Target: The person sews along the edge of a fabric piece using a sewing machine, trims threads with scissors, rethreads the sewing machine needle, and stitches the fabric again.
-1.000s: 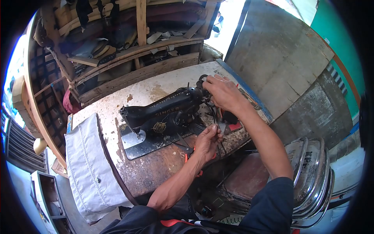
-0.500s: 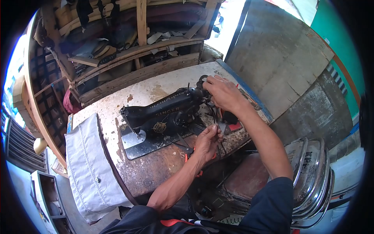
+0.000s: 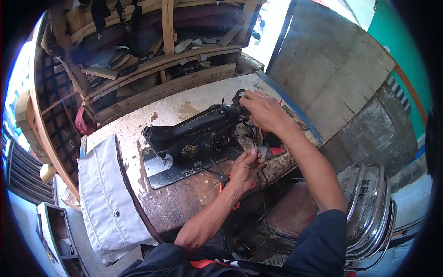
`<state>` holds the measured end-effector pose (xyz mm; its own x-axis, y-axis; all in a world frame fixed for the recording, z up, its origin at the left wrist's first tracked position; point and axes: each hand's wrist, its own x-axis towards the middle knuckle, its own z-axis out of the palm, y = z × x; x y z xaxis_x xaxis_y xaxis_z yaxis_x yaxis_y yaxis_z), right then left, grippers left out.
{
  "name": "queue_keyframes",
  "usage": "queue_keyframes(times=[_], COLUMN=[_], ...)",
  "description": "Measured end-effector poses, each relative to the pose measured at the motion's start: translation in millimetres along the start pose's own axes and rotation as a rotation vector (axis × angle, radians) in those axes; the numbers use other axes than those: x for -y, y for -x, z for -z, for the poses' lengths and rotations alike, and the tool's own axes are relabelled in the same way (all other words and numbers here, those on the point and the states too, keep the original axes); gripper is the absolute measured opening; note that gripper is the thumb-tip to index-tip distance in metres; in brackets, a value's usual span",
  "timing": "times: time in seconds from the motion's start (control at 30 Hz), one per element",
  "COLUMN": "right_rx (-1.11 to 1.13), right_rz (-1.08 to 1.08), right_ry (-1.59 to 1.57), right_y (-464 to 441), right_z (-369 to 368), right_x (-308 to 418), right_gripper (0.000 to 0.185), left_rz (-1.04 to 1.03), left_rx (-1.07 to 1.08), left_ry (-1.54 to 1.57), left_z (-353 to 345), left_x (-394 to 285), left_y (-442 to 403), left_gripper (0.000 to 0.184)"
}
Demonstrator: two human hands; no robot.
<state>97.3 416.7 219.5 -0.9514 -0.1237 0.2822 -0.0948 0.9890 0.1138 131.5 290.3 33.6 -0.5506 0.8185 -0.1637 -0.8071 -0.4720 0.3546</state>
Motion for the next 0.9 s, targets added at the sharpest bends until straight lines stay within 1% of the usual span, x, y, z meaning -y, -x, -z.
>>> queue_keyframes(times=[0.27, 0.57, 0.63, 0.9], right_rx=[0.0, -0.002, -0.073, -0.045], right_rz=[0.021, 0.022, 0.041, 0.021], right_ry=[0.005, -0.021, -0.063, -0.053], right_y=[-0.2, 0.5, 0.2, 0.6], right_z=[-2.8, -4.3, -8.6, -10.0], right_x=[-4.1, -5.8, -7.5, -8.2], right_gripper=[0.033, 0.034, 0.038, 0.039], left_rz=[-0.002, 0.0, 0.002, 0.002], left_rx=[0.021, -0.002, 0.003, -0.013], left_ry=[0.003, 0.026, 0.035, 0.022], left_z=[1.7, -2.5, -2.9, -4.3], left_x=[0.3, 1.9, 1.3, 1.0], left_y=[-0.8, 0.5, 1.0, 2.2], left_gripper=[0.017, 0.014, 0.014, 0.015])
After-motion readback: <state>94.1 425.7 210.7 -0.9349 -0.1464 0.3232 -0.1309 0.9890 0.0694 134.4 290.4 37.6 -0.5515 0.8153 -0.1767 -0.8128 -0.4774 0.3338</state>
